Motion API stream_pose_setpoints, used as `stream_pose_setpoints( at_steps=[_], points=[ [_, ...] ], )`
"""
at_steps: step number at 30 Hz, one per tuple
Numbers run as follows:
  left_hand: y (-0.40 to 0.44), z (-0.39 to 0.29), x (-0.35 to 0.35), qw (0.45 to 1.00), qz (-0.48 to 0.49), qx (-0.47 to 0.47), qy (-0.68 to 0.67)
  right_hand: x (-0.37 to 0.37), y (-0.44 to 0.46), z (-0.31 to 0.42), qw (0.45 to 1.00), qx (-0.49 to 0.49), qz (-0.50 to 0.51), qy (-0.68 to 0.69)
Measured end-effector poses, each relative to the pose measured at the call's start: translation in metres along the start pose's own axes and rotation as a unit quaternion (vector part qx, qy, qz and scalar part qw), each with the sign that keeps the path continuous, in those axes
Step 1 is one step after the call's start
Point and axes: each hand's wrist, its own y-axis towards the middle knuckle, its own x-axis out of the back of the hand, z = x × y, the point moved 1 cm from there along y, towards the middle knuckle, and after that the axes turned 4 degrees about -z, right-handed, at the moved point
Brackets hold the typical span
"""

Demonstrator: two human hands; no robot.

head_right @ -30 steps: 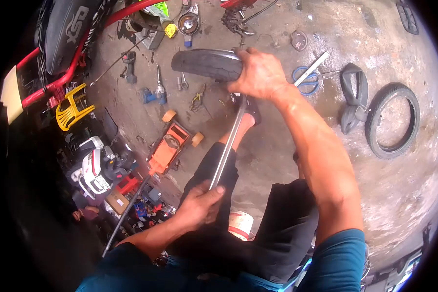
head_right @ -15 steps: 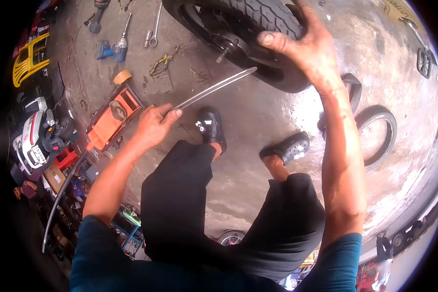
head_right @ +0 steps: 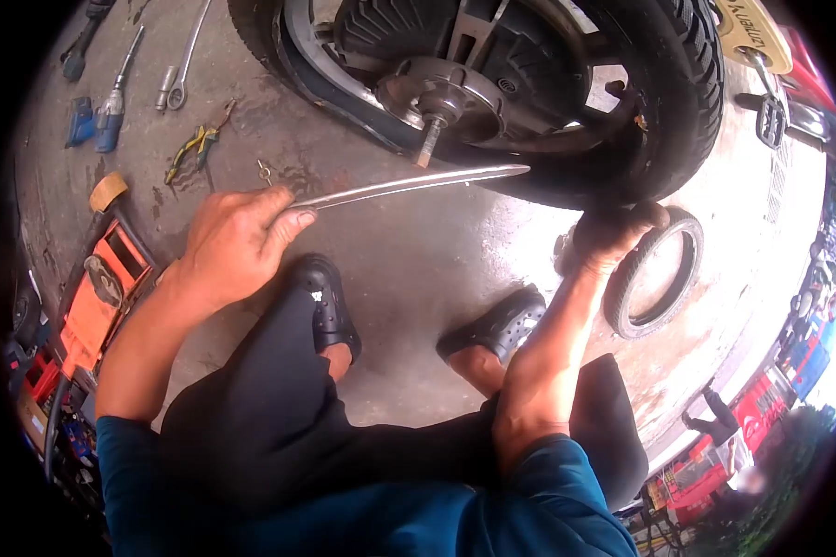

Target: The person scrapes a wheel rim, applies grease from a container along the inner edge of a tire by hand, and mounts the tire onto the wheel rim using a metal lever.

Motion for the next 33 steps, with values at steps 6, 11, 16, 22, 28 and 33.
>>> stream_pose_setpoints(
  at_steps=[6, 11, 16, 22, 28, 33],
  points=[
    [0.019, -0.031, 0.017, 0.992, -0.062, -0.098, 0.047, 0.023, 0.009, -0.017, 0.997, 0.003, 0.034, -0.064],
    [0.028, -0.04, 0.029, 0.976, -0.103, -0.153, 0.115, -0.016, -0.003, -0.01, 0.999, -0.006, -0.013, 0.039],
    [0.051, -0.052, 0.048, 0.942, -0.181, -0.225, 0.174, -0.024, 0.007, -0.014, 0.999, 0.032, 0.004, 0.044],
    [0.071, -0.06, 0.048, 0.933, -0.15, -0.207, 0.253, -0.011, 0.011, -0.021, 0.999, 0.028, 0.002, -0.022],
    [0.073, -0.07, 0.058, 0.948, -0.091, -0.249, 0.173, 0.008, 0.021, -0.037, 0.967, 0.137, 0.033, -0.213],
    [0.084, -0.05, 0.048, 0.897, -0.205, -0.39, 0.044, 0.006, 0.036, -0.042, 0.987, 0.14, -0.058, 0.054]
  ],
)
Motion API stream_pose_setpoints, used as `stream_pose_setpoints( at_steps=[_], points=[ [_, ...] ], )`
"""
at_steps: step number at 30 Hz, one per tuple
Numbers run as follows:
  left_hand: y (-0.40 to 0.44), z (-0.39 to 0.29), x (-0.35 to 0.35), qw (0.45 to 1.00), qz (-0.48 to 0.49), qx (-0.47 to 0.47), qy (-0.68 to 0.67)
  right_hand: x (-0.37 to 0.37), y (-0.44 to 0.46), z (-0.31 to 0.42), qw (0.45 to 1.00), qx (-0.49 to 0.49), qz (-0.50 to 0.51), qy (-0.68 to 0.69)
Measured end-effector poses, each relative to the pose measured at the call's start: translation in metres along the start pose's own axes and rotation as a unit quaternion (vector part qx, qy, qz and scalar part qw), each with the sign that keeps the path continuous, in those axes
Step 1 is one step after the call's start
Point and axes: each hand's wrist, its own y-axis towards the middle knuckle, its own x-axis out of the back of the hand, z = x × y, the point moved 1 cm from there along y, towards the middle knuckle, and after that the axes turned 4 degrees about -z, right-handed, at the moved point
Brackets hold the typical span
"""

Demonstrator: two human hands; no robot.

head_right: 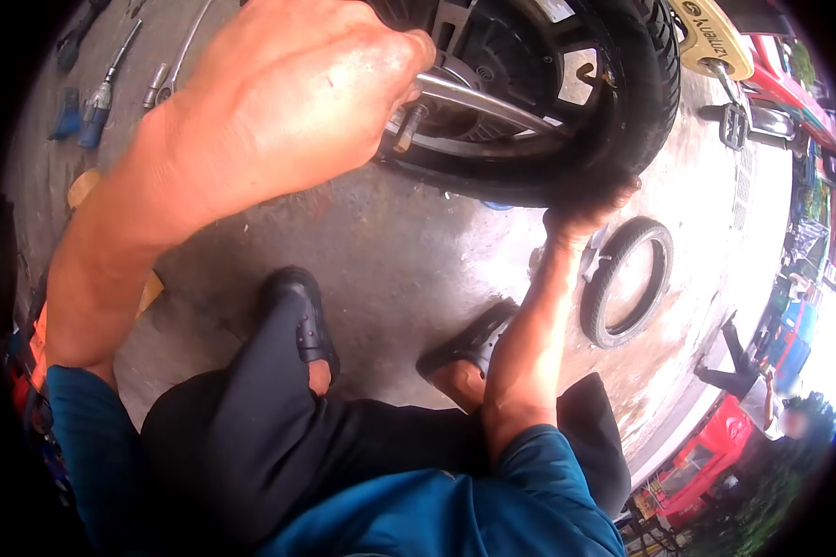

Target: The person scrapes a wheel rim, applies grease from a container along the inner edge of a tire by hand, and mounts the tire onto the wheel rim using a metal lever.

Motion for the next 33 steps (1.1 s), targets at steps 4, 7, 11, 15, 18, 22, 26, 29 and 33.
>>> stream_pose_setpoints(
  at_steps=[4, 7, 11, 15, 18, 22, 26, 29, 33],
  points=[
    [-0.005, -0.007, 0.007, 0.993, 0.056, 0.067, 0.075, 0.008, 0.009, 0.002, 0.946, 0.205, 0.077, -0.24],
    [-0.006, -0.008, 0.015, 0.987, 0.079, 0.126, 0.066, 0.002, 0.011, 0.001, 0.982, 0.111, 0.017, -0.154],
    [-0.008, -0.013, 0.023, 0.981, 0.076, 0.165, 0.07, -0.006, 0.01, 0.009, 0.998, 0.02, -0.024, -0.063],
    [-0.004, -0.011, 0.027, 0.967, 0.09, 0.232, 0.046, -0.012, 0.008, 0.017, 0.962, 0.179, 0.066, -0.197],
    [-0.002, -0.01, 0.022, 0.961, 0.102, 0.247, 0.071, -0.015, 0.007, 0.02, 0.88, 0.305, 0.074, -0.356],
    [-0.002, 0.002, 0.021, 0.962, 0.119, 0.241, 0.047, -0.026, 0.004, 0.024, 0.781, 0.369, 0.034, -0.503],
    [-0.003, 0.013, 0.02, 0.97, 0.126, 0.207, 0.021, -0.02, 0.009, 0.021, 0.842, 0.3, 0.016, -0.448],
    [0.0, 0.015, 0.023, 0.975, 0.132, 0.18, -0.002, -0.038, -0.004, 0.034, 0.951, 0.166, 0.036, -0.259],
    [-0.012, 0.002, 0.015, 0.95, 0.196, 0.24, -0.043, -0.031, 0.0, 0.029, 0.931, 0.176, 0.092, -0.305]
  ],
)
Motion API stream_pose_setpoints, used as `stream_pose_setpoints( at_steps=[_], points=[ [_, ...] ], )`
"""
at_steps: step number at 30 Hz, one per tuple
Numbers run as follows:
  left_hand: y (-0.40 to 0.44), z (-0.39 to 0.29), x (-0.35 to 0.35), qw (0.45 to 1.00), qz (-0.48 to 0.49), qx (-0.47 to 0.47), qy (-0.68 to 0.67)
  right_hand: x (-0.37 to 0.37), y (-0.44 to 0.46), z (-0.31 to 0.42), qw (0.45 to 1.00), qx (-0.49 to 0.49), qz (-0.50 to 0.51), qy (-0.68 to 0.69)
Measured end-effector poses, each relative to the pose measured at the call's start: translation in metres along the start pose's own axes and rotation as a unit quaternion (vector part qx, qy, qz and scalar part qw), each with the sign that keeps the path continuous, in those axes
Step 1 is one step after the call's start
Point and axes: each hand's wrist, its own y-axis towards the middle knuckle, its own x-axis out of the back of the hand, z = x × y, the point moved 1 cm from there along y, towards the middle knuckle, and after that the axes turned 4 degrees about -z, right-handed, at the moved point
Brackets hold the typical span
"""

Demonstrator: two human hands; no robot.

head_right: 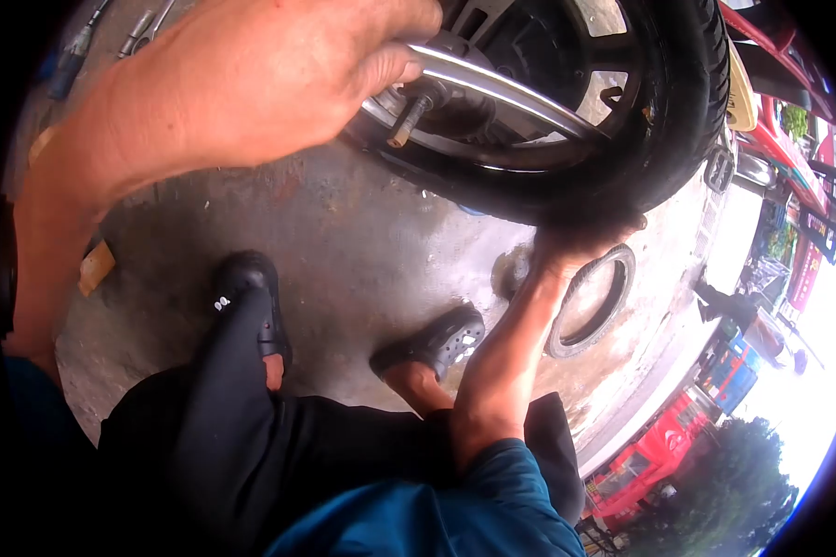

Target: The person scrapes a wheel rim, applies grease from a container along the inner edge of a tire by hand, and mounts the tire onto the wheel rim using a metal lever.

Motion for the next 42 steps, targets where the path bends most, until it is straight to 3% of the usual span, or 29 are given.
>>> stream_pose_setpoints(
  at_steps=[1, 3, 4, 5, 7, 8, 10, 12, 13, 14, 16, 17, 19, 20, 21, 22, 24, 26, 28, 32, 37, 40, 42],
  points=[
    [-0.004, -0.002, -0.01, 0.999, 0.032, 0.011, -0.001, 0.006, -0.003, 0.004, 0.998, 0.025, 0.023, -0.043],
    [-0.008, -0.002, -0.018, 0.995, 0.094, 0.003, -0.019, 0.008, -0.002, 0.029, 0.995, -0.071, 0.047, 0.054],
    [-0.009, 0.0, -0.018, 0.991, 0.124, -0.013, -0.036, 0.005, 0.002, 0.042, 0.961, -0.188, 0.047, 0.196],
    [-0.009, 0.001, -0.017, 0.986, 0.155, -0.029, -0.054, 0.0, 0.005, 0.05, 0.894, -0.297, 0.046, 0.333],
    [-0.007, 0.019, -0.026, 0.978, 0.117, -0.152, -0.081, 0.006, 0.02, 0.028, 0.899, -0.271, 0.105, 0.328],
    [-0.006, 0.018, -0.023, 0.966, 0.167, -0.058, -0.189, 0.012, 0.03, 0.019, 0.901, -0.257, 0.133, 0.322],
    [-0.004, 0.018, -0.016, 0.881, 0.197, 0.158, -0.399, 0.014, 0.046, 0.017, 0.889, -0.231, 0.208, 0.337],
    [-0.003, 0.025, -0.027, 0.855, 0.218, 0.182, -0.433, 0.019, 0.06, 0.007, 0.872, -0.21, 0.245, 0.369],
    [-0.006, 0.024, -0.029, 0.832, 0.226, 0.187, -0.471, 0.019, 0.063, 0.005, 0.894, -0.22, 0.2, 0.336],
    [-0.008, 0.023, -0.037, 0.849, 0.201, 0.129, -0.472, 0.012, 0.063, 0.013, 0.912, -0.23, 0.159, 0.301],
    [-0.022, 0.006, -0.05, 0.884, 0.151, 0.11, -0.428, 0.003, 0.058, 0.032, 0.938, -0.254, 0.079, 0.22],
    [-0.032, -0.001, -0.063, 0.853, 0.123, 0.102, -0.498, -0.001, 0.058, 0.04, 0.948, -0.26, 0.038, 0.179],
    [-0.042, 0.002, -0.089, 0.907, 0.047, 0.078, -0.412, 0.003, 0.058, 0.048, 0.916, -0.232, 0.118, 0.306],
    [-0.042, 0.007, -0.099, 0.934, 0.01, 0.072, -0.351, 0.014, 0.064, 0.033, 0.966, -0.094, 0.172, 0.167],
    [-0.039, 0.011, -0.096, 0.954, -0.002, 0.075, -0.29, 0.025, 0.069, 0.018, 0.981, 0.071, 0.178, -0.021],
    [-0.035, 0.013, -0.089, 0.969, -0.002, 0.076, -0.236, 0.025, 0.071, 0.02, 0.955, 0.212, 0.136, -0.159],
    [-0.029, 0.019, -0.081, 0.975, -0.03, 0.076, -0.208, 0.03, 0.065, 0.039, 0.932, 0.21, 0.109, -0.275],
    [-0.023, 0.024, -0.068, 0.982, -0.024, 0.069, -0.172, 0.02, 0.059, 0.051, 0.876, 0.259, 0.065, -0.403],
    [-0.02, 0.029, -0.062, 0.982, -0.005, 0.087, -0.169, 0.016, 0.06, 0.046, 0.851, 0.292, 0.03, -0.435],
    [-0.026, 0.016, -0.022, 0.961, -0.028, 0.104, -0.256, 0.034, 0.068, 0.028, 0.915, 0.261, 0.047, -0.305],
    [-0.015, 0.052, -0.002, 0.928, 0.118, 0.033, -0.353, 0.034, 0.059, 0.034, 0.948, 0.165, 0.115, -0.246],
    [-0.016, 0.045, 0.01, 0.93, 0.123, 0.071, -0.338, 0.035, 0.056, 0.034, 0.962, 0.119, 0.144, -0.2],
    [-0.02, 0.049, -0.003, 0.939, 0.096, 0.053, -0.326, 0.037, 0.057, 0.028, 0.98, 0.073, 0.158, -0.094]
  ],
)
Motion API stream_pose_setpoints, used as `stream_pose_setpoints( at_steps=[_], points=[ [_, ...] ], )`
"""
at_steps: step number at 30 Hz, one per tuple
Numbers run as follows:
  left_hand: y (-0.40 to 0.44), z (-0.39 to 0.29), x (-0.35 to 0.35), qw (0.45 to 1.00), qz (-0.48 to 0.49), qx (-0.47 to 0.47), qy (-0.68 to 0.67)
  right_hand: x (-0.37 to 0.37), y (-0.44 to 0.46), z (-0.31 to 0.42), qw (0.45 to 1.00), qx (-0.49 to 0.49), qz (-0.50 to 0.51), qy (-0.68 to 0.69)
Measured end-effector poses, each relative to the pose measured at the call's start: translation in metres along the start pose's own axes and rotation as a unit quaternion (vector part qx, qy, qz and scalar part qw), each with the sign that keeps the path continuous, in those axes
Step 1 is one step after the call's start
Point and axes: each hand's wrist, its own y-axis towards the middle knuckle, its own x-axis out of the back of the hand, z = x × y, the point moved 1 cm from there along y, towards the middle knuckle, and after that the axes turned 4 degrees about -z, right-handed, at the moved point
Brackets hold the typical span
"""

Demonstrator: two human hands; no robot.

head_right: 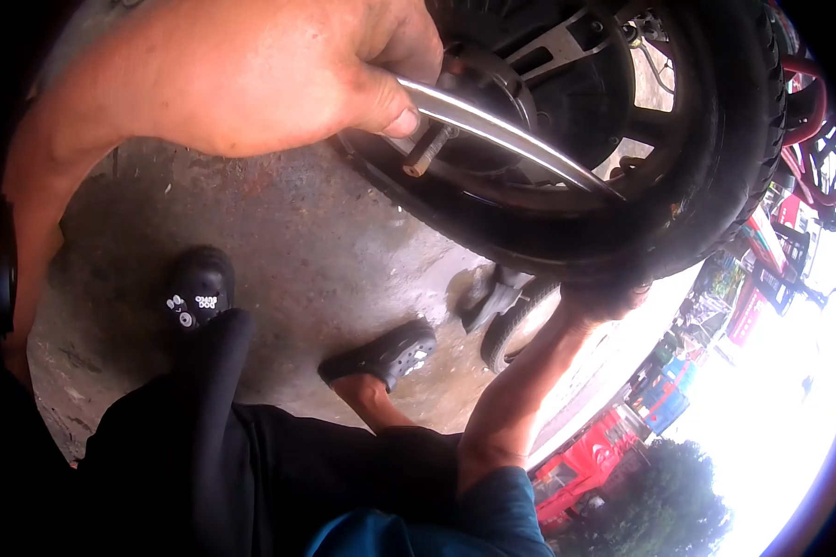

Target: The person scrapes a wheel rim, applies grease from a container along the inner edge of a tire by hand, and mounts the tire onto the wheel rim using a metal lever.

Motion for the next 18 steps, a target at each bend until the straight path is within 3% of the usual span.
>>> stream_pose_setpoints(
  at_steps=[2, 3, 5, 7, 8, 12, 16, 17, 18],
  points=[
    [0.001, 0.011, -0.009, 0.999, -0.022, -0.029, 0.017, 0.001, 0.003, 0.003, 0.976, -0.093, 0.007, 0.198],
    [0.003, 0.014, -0.012, 0.998, -0.032, -0.046, 0.028, 0.001, 0.005, 0.007, 0.937, -0.152, 0.01, 0.314],
    [0.009, 0.012, 0.002, 0.998, 0.036, -0.021, -0.045, -0.004, -0.004, 0.017, 0.994, -0.061, -0.014, 0.094],
    [0.014, 0.009, 0.005, 0.996, 0.059, 0.012, -0.066, -0.007, -0.003, 0.022, 0.998, -0.034, -0.024, 0.051],
    [0.016, 0.006, 0.003, 0.997, 0.053, 0.041, -0.049, -0.009, -0.002, 0.022, 0.991, -0.053, -0.023, 0.121],
    [0.025, -0.006, -0.001, 0.991, 0.041, 0.128, 0.011, -0.006, -0.003, 0.02, 0.989, -0.053, 0.006, 0.136],
    [0.029, 0.009, 0.003, 1.0, 0.018, 0.006, -0.003, -0.002, -0.001, 0.015, 0.962, -0.117, -0.01, 0.249],
    [0.024, 0.023, 0.006, 0.997, 0.004, -0.06, -0.046, -0.001, -0.003, 0.017, 0.972, -0.111, -0.008, 0.205],
    [0.023, 0.023, 0.008, 0.997, 0.002, -0.062, -0.039, 0.001, -0.004, 0.017, 0.971, -0.12, -0.01, 0.205]
  ],
)
